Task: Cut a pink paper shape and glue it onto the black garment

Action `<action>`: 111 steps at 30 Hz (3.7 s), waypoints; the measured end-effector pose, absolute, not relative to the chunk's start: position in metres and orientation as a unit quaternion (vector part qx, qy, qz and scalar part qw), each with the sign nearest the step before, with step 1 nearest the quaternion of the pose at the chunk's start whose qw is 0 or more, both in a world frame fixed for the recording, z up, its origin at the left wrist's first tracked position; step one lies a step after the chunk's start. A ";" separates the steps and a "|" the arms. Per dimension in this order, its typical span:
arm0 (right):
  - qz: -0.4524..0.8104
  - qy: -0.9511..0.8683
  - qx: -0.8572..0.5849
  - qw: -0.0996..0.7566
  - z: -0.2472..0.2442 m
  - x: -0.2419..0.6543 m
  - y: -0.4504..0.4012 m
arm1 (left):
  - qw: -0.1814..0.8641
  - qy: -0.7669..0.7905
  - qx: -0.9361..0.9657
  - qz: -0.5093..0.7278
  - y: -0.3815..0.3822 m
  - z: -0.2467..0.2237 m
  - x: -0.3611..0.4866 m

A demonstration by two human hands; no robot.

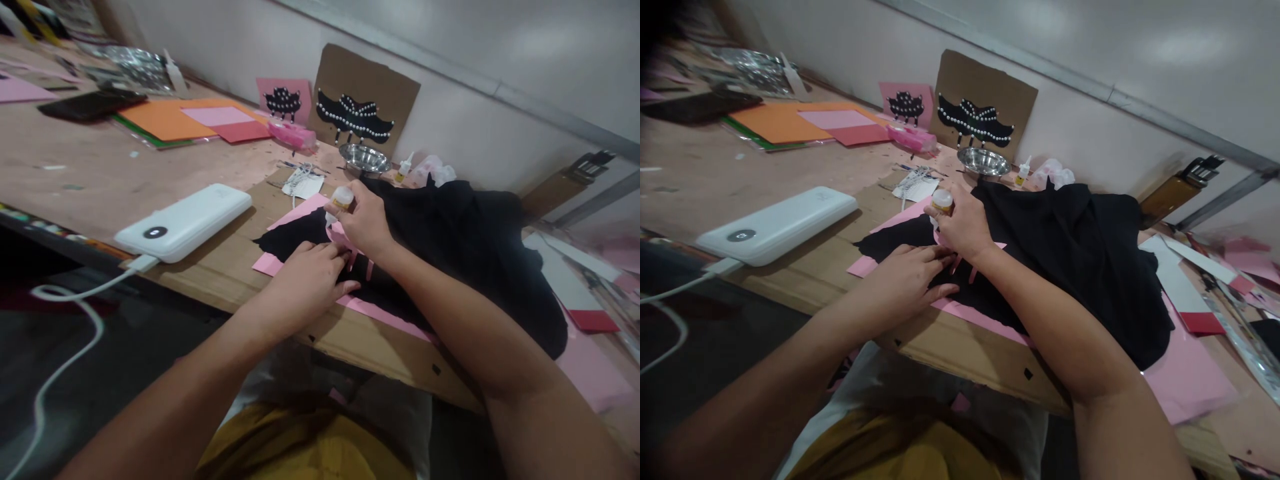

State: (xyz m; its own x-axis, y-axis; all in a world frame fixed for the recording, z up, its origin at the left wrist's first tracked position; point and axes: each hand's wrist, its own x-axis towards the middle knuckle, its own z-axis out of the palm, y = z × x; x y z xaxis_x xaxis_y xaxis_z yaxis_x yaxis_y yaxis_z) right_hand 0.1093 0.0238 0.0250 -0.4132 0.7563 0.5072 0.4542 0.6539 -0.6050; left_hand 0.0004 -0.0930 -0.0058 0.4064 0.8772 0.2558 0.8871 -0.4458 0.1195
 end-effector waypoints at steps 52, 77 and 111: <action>0.226 -0.826 -0.354 0.377 0.032 0.131 0.008 | 0.007 -0.532 -0.831 -0.159 -0.093 -0.008 0.001; 0.185 -0.809 -0.388 0.400 0.028 0.166 0.011 | -0.001 -0.517 -0.844 -0.144 -0.095 -0.002 -0.005; 0.195 -0.814 -0.371 0.403 0.025 0.140 0.010 | -0.014 -0.538 -0.836 -0.106 -0.118 0.000 0.032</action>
